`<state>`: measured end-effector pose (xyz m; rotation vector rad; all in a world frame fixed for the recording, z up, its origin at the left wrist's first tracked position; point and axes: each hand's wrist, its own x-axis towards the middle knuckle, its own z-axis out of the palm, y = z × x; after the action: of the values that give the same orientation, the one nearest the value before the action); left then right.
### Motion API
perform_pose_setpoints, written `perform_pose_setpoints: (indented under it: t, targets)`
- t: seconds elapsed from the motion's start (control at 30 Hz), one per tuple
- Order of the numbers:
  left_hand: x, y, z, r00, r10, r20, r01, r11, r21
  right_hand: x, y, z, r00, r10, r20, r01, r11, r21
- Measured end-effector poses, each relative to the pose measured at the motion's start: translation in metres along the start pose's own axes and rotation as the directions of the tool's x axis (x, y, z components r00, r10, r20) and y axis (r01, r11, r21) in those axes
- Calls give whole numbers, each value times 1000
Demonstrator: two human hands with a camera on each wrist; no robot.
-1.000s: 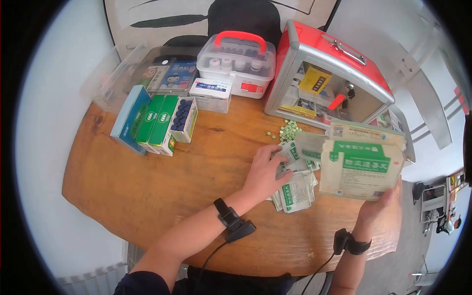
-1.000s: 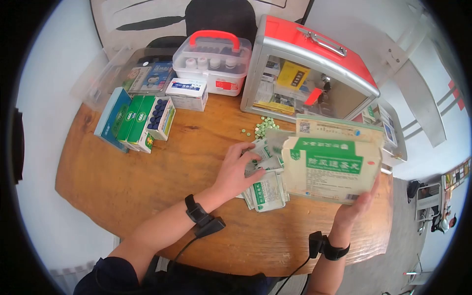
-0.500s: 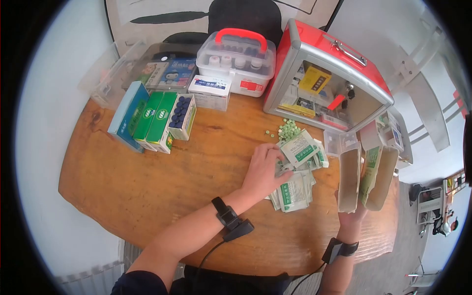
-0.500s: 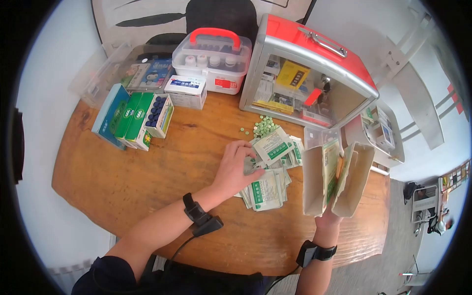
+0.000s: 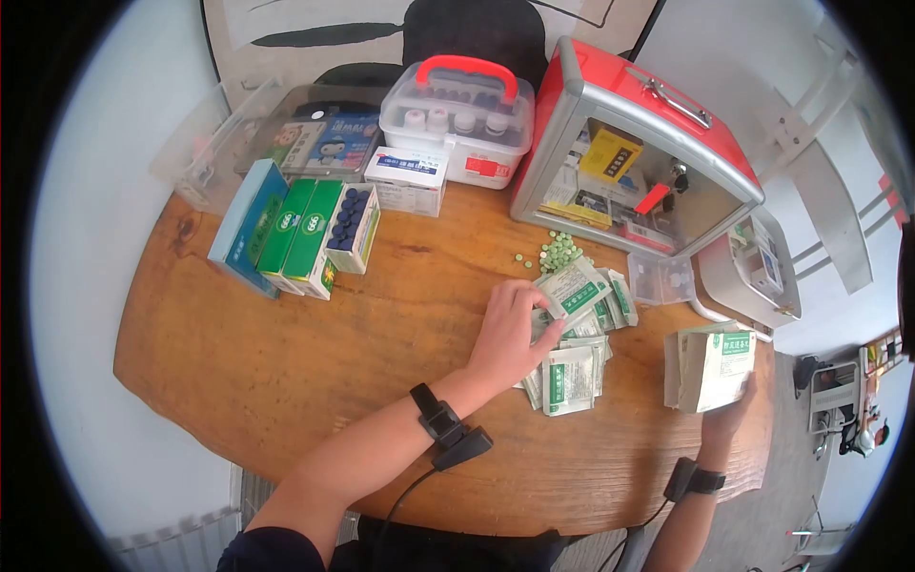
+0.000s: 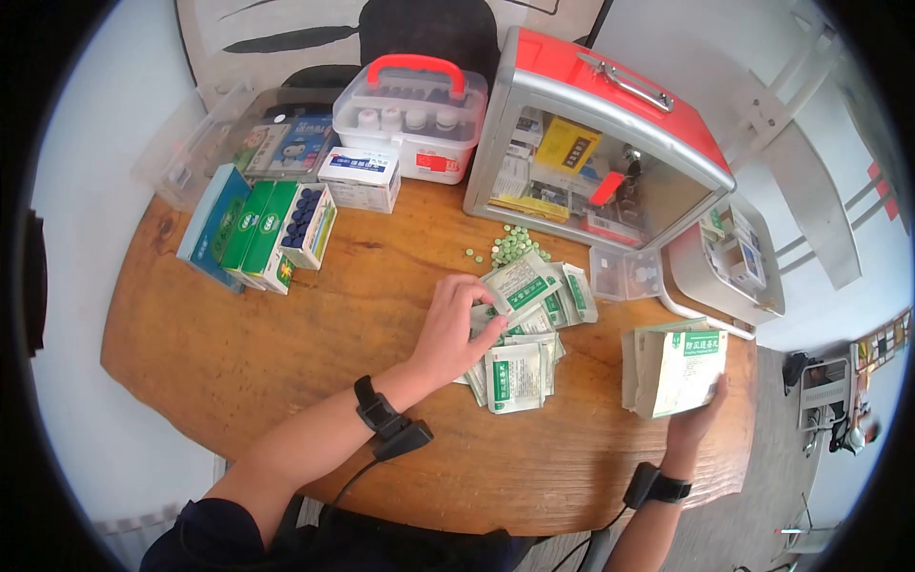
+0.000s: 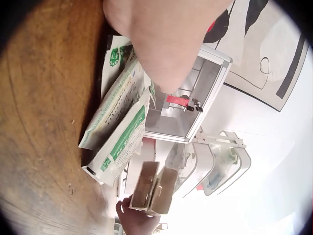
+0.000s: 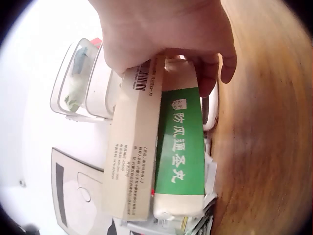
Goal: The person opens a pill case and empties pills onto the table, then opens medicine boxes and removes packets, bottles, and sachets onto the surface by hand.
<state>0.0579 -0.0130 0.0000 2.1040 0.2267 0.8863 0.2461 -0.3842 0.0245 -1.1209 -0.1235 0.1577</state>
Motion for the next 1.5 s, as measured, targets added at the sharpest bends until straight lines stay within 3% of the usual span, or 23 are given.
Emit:
perform_pose_setpoints:
  t: [0.13,0.2,0.27,0.33,0.37,0.4,0.47,0.5,0.53,0.6,0.63,0.7,0.73,0.8,0.87,0.93,0.97,1.0,1.07,1.13,1.2,1.3,1.5]
  targets:
    - [1,-4,3,998,48,-32,-49,998,-45,15,-14,-30,993,114,-7,-114,993,17]
    - [1,-3,2,999,23,-39,-26,998,-53,20,-17,-36,982,104,-155,-156,914,-376]
    - [2,-4,2,998,32,-45,-34,998,-43,25,-12,-43,976,44,-212,-135,891,-433]
    - [0,-4,2,998,32,-50,-34,999,-34,27,-8,-44,923,-370,-106,115,527,-842]
    - [0,-4,1,999,23,-48,-25,999,-42,8,-13,-7,876,-481,-42,218,472,-854]
    - [1,-4,1,999,15,-47,-17,999,-50,-10,-12,16,877,-479,-40,220,475,-852]
    - [2,-4,1,999,5,-51,-8,998,-60,-48,-8,54,950,-199,241,311,531,-788]
    - [1,-4,3,999,-5,-52,1,997,-75,-70,-11,88,910,-8,413,367,476,-799]
    - [0,-4,3,999,0,-43,-3,997,-75,-87,-7,121,815,192,547,431,431,-793]
    - [2,-4,1,996,1,-88,-9,995,-97,-106,15,165,490,236,839,617,586,-525]
    - [3,-3,-1,996,14,-90,-22,996,-91,-111,22,174,490,222,843,623,587,-517]
    - [4,1,-7,990,22,-136,-31,997,-68,-111,38,184,426,374,824,602,563,-567]
    - [4,2,-8,989,32,-142,-40,997,-60,-107,42,187,422,364,831,609,565,-557]
    - [4,4,-8,988,3,-157,-13,998,-62,-96,50,192,537,231,811,615,551,-564]
    - [3,6,-8,988,-22,-155,9,997,-82,-81,59,186,551,234,801,601,555,-576]
    - [3,3,-8,986,-13,-166,1,998,-68,-66,74,177,607,67,792,575,651,-495]
    - [2,1,-8,986,-17,-169,5,997,-74,-68,79,172,710,119,694,299,841,-450]
    - [3,2,-9,984,-14,-175,2,998,-66,-66,81,168,705,115,700,303,844,-443]
    - [1,4,-13,983,-29,-183,15,997,-81,-59,81,156,795,1,606,242,916,-319]
    - [-2,3,-14,981,-34,-192,22,998,-64,-59,83,148,793,11,609,173,955,-243]
    - [-7,3,-16,979,-31,-203,22,999,-46,-60,83,141,783,143,606,59,952,-300]
    - [-16,3,-34,982,-105,-156,82,986,-146,-63,79,146,787,155,598,45,951,-305]
    - [-11,11,-135,985,101,-143,-36,916,399,-64,79,145,770,192,609,8,951,-310]
